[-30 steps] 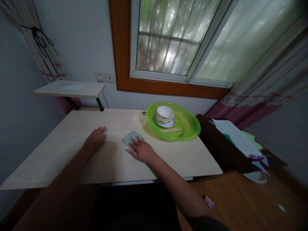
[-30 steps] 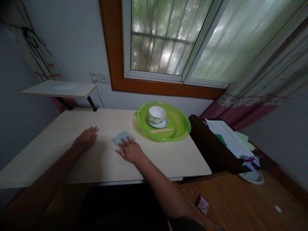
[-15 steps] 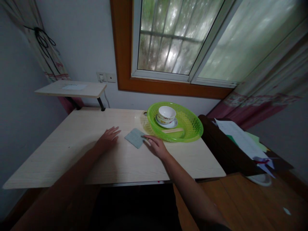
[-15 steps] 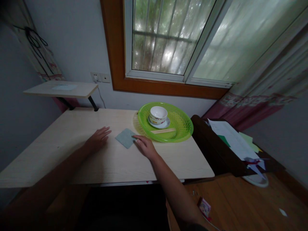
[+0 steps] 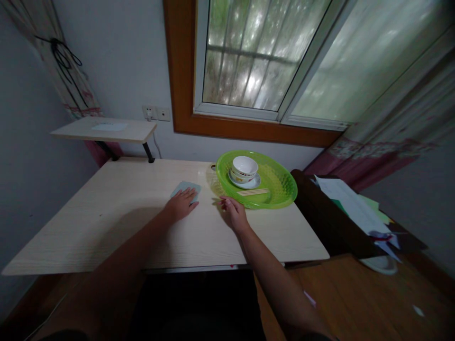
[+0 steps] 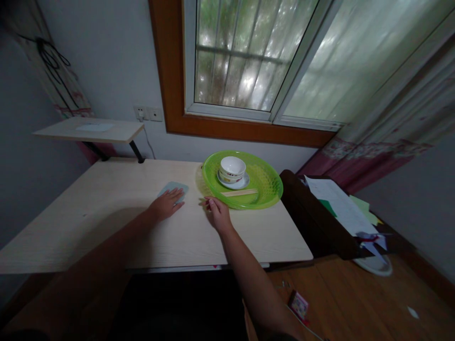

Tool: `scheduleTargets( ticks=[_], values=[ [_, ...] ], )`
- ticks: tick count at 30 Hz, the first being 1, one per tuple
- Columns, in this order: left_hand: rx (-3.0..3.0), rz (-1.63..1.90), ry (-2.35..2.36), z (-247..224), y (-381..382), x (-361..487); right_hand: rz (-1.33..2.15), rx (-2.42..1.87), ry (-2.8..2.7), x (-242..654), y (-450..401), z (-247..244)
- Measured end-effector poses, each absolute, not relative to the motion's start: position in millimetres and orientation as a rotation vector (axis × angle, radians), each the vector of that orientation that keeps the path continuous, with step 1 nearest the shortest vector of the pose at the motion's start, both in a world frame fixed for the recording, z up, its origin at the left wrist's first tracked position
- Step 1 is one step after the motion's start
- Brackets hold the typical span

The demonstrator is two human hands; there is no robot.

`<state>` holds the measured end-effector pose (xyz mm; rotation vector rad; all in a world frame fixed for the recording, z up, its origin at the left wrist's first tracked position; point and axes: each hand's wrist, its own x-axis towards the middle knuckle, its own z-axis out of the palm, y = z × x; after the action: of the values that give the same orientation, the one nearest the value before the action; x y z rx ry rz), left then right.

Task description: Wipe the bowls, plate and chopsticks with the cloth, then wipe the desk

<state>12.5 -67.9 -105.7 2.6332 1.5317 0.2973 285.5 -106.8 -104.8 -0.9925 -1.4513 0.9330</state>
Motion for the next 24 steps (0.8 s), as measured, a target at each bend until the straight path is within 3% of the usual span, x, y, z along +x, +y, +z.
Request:
scheduleTargets(
  ticks=[6,10,18,24],
  values=[
    [2.407,0.215,1.878,-109.8,-83.7,-102.9,0.967,-0.982,-1.453,284.5,-106.5,-106.2],
    [2.407,0.268,1.925,-115.3,-124.6,-131.6,0.975,-0.981,-1.488,284.3,-107.0,-106.0],
    [2.608,0.315,1.54,-119.0,-181.3,-71.5,0.946,-0.993,-1.515,283.6,-107.6,-102.9],
    [2.73,0.37,1.263,-111.0,-174.3,-12.4,0.971,-0.998,-1.48,283.4,-105.9,-107.3]
  ],
)
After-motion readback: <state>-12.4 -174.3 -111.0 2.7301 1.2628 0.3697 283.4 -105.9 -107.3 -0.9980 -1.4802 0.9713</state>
